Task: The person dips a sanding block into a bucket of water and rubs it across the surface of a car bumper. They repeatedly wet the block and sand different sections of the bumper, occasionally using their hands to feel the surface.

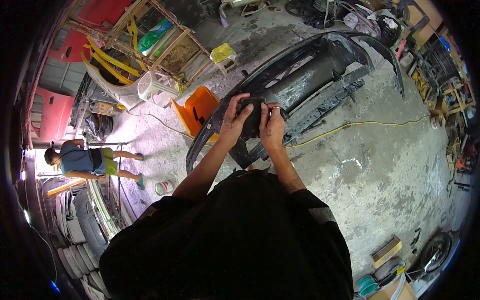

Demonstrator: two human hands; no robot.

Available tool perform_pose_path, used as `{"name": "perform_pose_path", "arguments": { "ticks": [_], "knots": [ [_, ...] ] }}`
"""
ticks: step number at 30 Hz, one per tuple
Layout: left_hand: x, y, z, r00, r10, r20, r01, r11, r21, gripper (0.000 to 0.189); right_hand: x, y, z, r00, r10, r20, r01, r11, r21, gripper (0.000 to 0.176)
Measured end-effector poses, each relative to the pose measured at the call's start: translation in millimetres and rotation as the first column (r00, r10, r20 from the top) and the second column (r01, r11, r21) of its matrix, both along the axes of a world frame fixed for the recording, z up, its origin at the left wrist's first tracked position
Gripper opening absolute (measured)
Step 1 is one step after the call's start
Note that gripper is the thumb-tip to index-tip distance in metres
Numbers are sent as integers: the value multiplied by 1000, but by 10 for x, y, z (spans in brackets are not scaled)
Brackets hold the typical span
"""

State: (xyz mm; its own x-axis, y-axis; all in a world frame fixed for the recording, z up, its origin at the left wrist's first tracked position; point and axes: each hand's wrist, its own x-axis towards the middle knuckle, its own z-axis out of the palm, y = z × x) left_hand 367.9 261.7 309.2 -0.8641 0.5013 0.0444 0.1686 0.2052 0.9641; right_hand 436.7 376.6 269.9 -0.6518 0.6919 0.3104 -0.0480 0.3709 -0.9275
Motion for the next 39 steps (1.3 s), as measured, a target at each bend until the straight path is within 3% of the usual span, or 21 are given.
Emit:
{"name": "perform_pose_path", "arguments": {
  "ticks": [1,3,4,6,9,21,24,27,31,33,34,36,37,39],
  "knots": [
    [21,18,-19,1000,5,-3,-5,1000,2,35,-2,-7,-4,1000,5,-3,-5,1000,2,18],
    [97,67,-75,940,-11,340,-92,953,287,33,9,-37,-23,996,35,84,-36,999,12,18],
    [94,53,-89,941,-8,339,-96,953,289,33,3,-45,-31,996,39,82,-40,999,14,18],
    [85,36,-108,856,-64,513,-166,906,390,34,-8,-48,-37,998,38,46,-37,999,-23,18],
    [78,21,-131,814,-86,575,-195,891,410,35,-3,-53,-46,999,47,5,-47,999,-15,18],
    [64,24,-213,822,-73,565,-218,876,430,33,16,-78,-12,997,70,37,-65,990,-126,22],
    [69,29,-230,794,-82,602,-254,856,451,29,-18,-81,-81,999,38,-18,-38,999,-26,22],
    [38,12,-229,801,-59,596,-246,875,418,26,2,-65,-84,997,80,22,-77,992,-99,22],
    [76,25,-169,765,-127,631,-244,850,467,25,-5,-97,-68,999,49,2,-49,997,-58,21],
    [86,47,-150,804,-84,588,-235,864,445,27,5,-121,-40,992,102,68,-85,972,-219,22],
    [93,47,-147,804,-85,589,-234,865,445,27,-24,-156,-58,993,100,69,-83,972,-218,22],
    [85,41,-153,866,-50,497,-191,886,422,29,-105,-219,-67,981,2,-195,-50,970,-237,22],
    [62,39,-164,867,-53,495,-188,886,423,29,-104,-191,-56,980,0,-197,-47,971,-236,22],
    [31,27,-112,967,37,252,-107,957,269,31,-63,-97,-40,984,15,-180,-18,1000,-16,25]
  ]
}}
